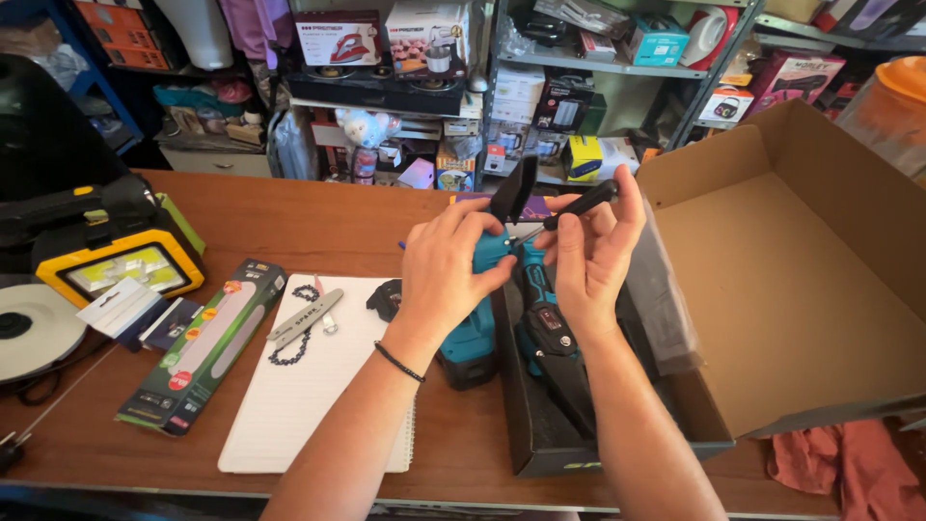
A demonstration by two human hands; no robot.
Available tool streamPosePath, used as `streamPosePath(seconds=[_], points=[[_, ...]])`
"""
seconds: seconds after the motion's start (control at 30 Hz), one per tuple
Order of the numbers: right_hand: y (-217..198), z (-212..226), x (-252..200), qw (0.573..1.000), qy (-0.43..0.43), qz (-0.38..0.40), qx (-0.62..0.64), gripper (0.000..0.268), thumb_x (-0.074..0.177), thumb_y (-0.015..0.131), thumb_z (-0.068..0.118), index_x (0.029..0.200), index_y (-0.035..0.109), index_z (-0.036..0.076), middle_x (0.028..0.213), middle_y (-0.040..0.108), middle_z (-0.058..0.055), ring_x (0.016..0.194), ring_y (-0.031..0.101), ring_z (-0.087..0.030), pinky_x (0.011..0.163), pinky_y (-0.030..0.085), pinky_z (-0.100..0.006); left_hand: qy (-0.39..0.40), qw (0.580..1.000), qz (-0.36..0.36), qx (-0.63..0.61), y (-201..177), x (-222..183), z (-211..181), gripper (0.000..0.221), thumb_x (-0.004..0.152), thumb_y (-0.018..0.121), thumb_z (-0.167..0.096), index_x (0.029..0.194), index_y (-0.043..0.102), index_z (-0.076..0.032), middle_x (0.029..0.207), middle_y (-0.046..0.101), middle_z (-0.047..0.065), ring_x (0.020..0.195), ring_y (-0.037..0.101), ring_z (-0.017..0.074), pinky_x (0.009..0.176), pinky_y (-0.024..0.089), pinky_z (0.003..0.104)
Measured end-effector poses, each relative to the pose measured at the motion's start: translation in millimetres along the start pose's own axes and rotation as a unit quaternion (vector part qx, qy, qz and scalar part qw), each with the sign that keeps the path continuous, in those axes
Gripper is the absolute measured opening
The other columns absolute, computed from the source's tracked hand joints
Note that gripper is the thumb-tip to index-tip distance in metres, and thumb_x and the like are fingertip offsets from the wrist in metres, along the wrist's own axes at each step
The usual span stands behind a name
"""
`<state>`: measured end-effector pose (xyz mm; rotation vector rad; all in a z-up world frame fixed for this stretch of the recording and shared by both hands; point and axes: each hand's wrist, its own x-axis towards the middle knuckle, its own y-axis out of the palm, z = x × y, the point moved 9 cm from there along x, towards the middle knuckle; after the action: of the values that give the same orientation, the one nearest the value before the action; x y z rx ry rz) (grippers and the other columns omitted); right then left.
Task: Assembling a mini handheld chainsaw by removing the side cover with a screwdriver and installing the chain and guide bar.
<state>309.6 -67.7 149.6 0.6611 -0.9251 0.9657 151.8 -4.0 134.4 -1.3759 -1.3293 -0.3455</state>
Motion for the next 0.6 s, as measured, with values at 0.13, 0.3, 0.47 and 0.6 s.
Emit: streamPosePath(seconds=[0.13, 0.3, 0.47, 0.6], points=[[3.9, -2.2, -2.9, 1.000, -0.005, 0.012, 0.001, 0.062, 0.110, 0.047, 0.001, 0.160, 0.011, 0.003, 0.111, 0.066, -0.025, 0.073, 0.071, -0.024, 0.051, 0.057, -0.023, 0.001, 1.000, -0.008, 0.008, 3.1, -1.4, 3.2, 0.039, 0.075, 0.085, -0.039, 0.103, 0.062, -0.025, 0.126, 0.064, -0.002, 0.110, 0.070, 0.0285, 0.087, 0.049, 0.042], [6.0, -0.5, -4.2, 1.000, -0.010, 0.019, -0.020, 0.061, 0.110, 0.047, 0.001, 0.159, 0.011, 0.002, 0.113, 0.067, -0.026, 0.076, 0.072, -0.025, 0.053, 0.059, -0.024, -0.006, 1.000, -0.005, 0.001, 1.8, -0.3, 1.1, 0.038, 0.075, 0.086, -0.037, 0.103, 0.063, -0.024, 0.124, 0.065, 0.000, 0.109, 0.070, 0.0293, 0.087, 0.049, 0.042], [6.0, -2.9, -3.5, 1.000, -0.017, 0.020, -0.013, 0.061, 0.110, 0.048, 0.001, 0.159, 0.012, 0.002, 0.112, 0.067, -0.025, 0.075, 0.072, -0.024, 0.052, 0.058, -0.023, -0.009, 1.000, 0.003, -0.006, 1.7, 0.3, 1.3, 0.038, 0.076, 0.086, -0.036, 0.104, 0.064, -0.023, 0.125, 0.066, 0.002, 0.110, 0.070, 0.0313, 0.088, 0.049, 0.043], [7.7, -1.1, -4.5, 0.999, -0.021, 0.022, -0.013, 0.061, 0.109, 0.049, 0.000, 0.159, 0.013, 0.002, 0.112, 0.067, -0.025, 0.075, 0.072, -0.024, 0.052, 0.059, -0.023, -0.012, 1.000, 0.007, -0.008, 2.6, -0.6, 2.0, 0.038, 0.077, 0.086, -0.037, 0.104, 0.064, -0.023, 0.126, 0.065, 0.002, 0.111, 0.069, 0.0311, 0.088, 0.049, 0.043]])
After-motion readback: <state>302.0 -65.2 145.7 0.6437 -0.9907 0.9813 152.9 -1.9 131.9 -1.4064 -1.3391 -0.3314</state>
